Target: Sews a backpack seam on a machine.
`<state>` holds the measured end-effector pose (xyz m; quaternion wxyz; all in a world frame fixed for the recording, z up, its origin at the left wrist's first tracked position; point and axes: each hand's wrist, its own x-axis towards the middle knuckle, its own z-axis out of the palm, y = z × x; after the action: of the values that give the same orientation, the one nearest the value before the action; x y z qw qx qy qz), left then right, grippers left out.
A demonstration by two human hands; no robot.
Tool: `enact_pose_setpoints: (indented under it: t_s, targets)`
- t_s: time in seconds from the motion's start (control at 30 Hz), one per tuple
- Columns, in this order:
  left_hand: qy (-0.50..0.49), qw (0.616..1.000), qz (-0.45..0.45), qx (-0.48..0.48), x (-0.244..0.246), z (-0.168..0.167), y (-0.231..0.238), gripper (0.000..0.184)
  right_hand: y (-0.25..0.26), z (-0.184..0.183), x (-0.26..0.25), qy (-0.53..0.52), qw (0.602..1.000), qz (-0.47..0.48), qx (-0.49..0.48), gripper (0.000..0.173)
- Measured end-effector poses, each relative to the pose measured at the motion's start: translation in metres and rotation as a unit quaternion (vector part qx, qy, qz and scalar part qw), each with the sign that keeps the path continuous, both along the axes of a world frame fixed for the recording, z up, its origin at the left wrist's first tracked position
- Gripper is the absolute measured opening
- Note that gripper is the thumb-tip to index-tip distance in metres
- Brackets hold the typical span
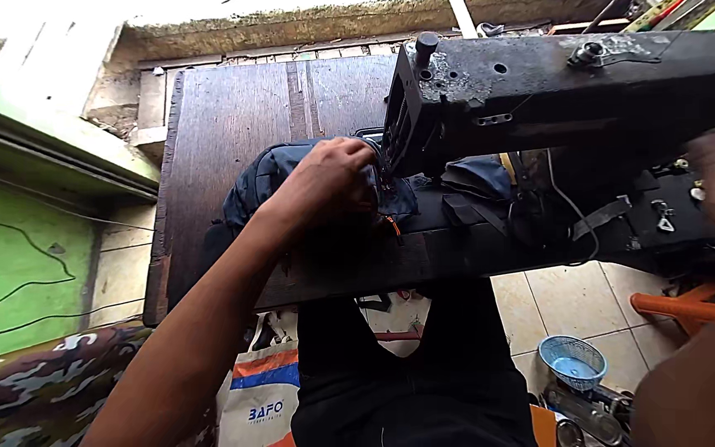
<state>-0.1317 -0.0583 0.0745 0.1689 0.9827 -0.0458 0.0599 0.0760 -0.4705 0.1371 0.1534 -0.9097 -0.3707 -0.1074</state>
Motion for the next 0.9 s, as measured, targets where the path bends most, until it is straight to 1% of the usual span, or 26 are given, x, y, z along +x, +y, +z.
enact_pose_setpoints:
  t_s: [0.03,0.07,0.1,0.13,0.17,0.2,0.27,0.33,0.43,0.57,0.7,0.8,0.9]
  targets:
    - [0.013,0.999,0.03,0.0,0.013,0.0,0.009,0.026,0.054,-0.006,-0.056,0.049,0.999,-0.001,-0.01,0.025]
    - [0.038,0.998,0.051,0.002,0.026,-0.001,0.016,0.026,0.09,-0.027,-0.091,0.064,0.995,0.065,-0.026,0.031]
    - [0.068,0.996,0.061,0.009,0.039,-0.002,0.022,0.026,0.117,-0.055,-0.113,0.069,0.988,0.128,-0.046,0.039]
    - [0.106,0.992,0.064,0.017,0.051,-0.003,0.024,0.028,0.138,-0.082,-0.124,0.058,0.981,0.177,-0.049,0.044]
    - [0.142,0.988,0.065,0.023,0.062,-0.003,0.025,0.028,0.155,-0.106,-0.128,0.038,0.977,0.206,-0.045,0.047]
    - [0.164,0.984,0.067,0.025,0.071,-0.003,0.023,0.027,0.166,-0.122,-0.128,0.03,0.974,0.219,-0.047,0.049]
    - [0.189,0.978,0.084,0.029,0.083,0.001,0.018,0.022,0.178,-0.137,-0.124,0.022,0.974,0.219,-0.051,0.047]
    - [0.205,0.973,0.104,0.035,0.088,0.003,0.014,0.022,0.18,-0.142,-0.122,0.003,0.975,0.218,-0.041,0.043]
    - [0.23,0.964,0.13,0.028,0.093,0.007,0.009,0.03,0.182,-0.143,-0.119,-0.006,0.974,0.224,-0.018,0.04]
    - [0.242,0.963,0.114,0.031,0.094,0.006,0.008,0.032,0.183,-0.142,-0.113,-0.016,0.97,0.243,0.016,0.033]
    - [0.218,0.971,0.097,0.003,0.09,0.001,0.015,0.026,0.178,-0.139,-0.115,-0.014,0.967,0.251,0.033,0.029]
    - [0.213,0.971,0.109,-0.001,0.091,0.0,0.018,0.027,0.177,-0.139,-0.114,0.013,0.966,0.254,0.038,0.028]
    - [0.213,0.971,0.111,0.01,0.091,-0.001,0.018,0.03,0.162,-0.125,-0.116,0.054,0.962,0.262,0.055,0.027]
